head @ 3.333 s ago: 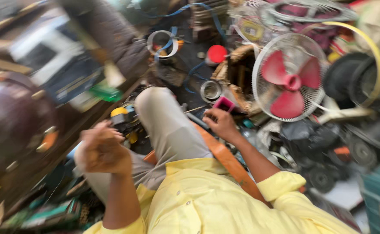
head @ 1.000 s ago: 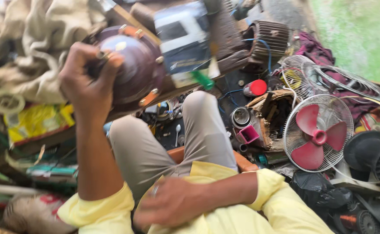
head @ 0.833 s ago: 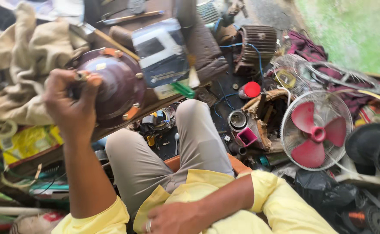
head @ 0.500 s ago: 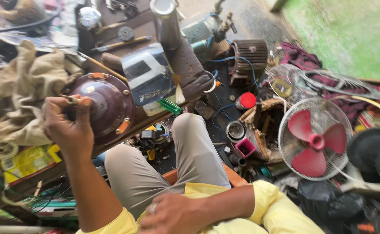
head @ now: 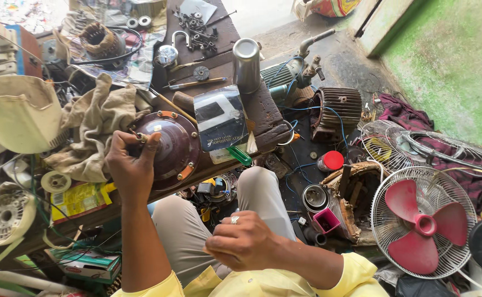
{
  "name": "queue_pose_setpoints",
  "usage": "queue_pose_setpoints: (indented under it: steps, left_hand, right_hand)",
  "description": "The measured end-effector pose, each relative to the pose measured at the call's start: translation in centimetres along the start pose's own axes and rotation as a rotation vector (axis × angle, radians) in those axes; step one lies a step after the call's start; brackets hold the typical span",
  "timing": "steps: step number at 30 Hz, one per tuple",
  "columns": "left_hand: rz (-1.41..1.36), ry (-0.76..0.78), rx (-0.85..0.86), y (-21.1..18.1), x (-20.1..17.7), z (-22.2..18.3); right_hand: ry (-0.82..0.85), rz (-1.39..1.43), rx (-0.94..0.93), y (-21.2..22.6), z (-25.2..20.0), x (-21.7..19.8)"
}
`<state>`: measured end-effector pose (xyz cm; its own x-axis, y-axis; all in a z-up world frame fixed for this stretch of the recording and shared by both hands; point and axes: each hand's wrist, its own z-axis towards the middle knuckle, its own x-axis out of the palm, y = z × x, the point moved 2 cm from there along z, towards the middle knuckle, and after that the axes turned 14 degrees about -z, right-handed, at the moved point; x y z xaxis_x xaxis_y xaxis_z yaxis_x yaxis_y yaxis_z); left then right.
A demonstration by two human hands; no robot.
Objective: The person sits at a cluttered workbench and uses a screwdriver to tighten screws on a brown circular electrical component. They repeatedly pick up and set down the tool while adjusting the component on the table.
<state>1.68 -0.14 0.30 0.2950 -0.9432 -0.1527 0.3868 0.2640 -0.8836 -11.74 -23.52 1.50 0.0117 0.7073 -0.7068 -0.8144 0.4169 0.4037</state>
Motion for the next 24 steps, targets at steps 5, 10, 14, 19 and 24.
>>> queue_pose_setpoints:
  steps: [5,10,14,19,24]
  left_hand:
    - [-0.022,0.001,-0.029,-0.3,0.1,-0.3]
    - [-0.048,0.006,-0.024,-0.5,0.0,-0.3]
    - [-0.058,0.013,-0.029,-0.5,-0.1,-0.3]
    - [-0.054,0.032,0.010,-0.7,-0.4,0.0]
    - [-0.051,0.056,0.075,-0.7,-0.6,0.1]
  right_hand:
    - [-0.031,0.012,0.034,-0.3,0.3,-0.1]
    - [-0.023,0.019,0.050,-0.5,0.6,-0.2]
    - [-0.017,0.038,0.050,-0.3,0.9,0.0]
    - [0.017,0.064,0.036,-0.1,1.6,0.5]
    - [0.018,0.052,0.028,0.3,2.2,0.9]
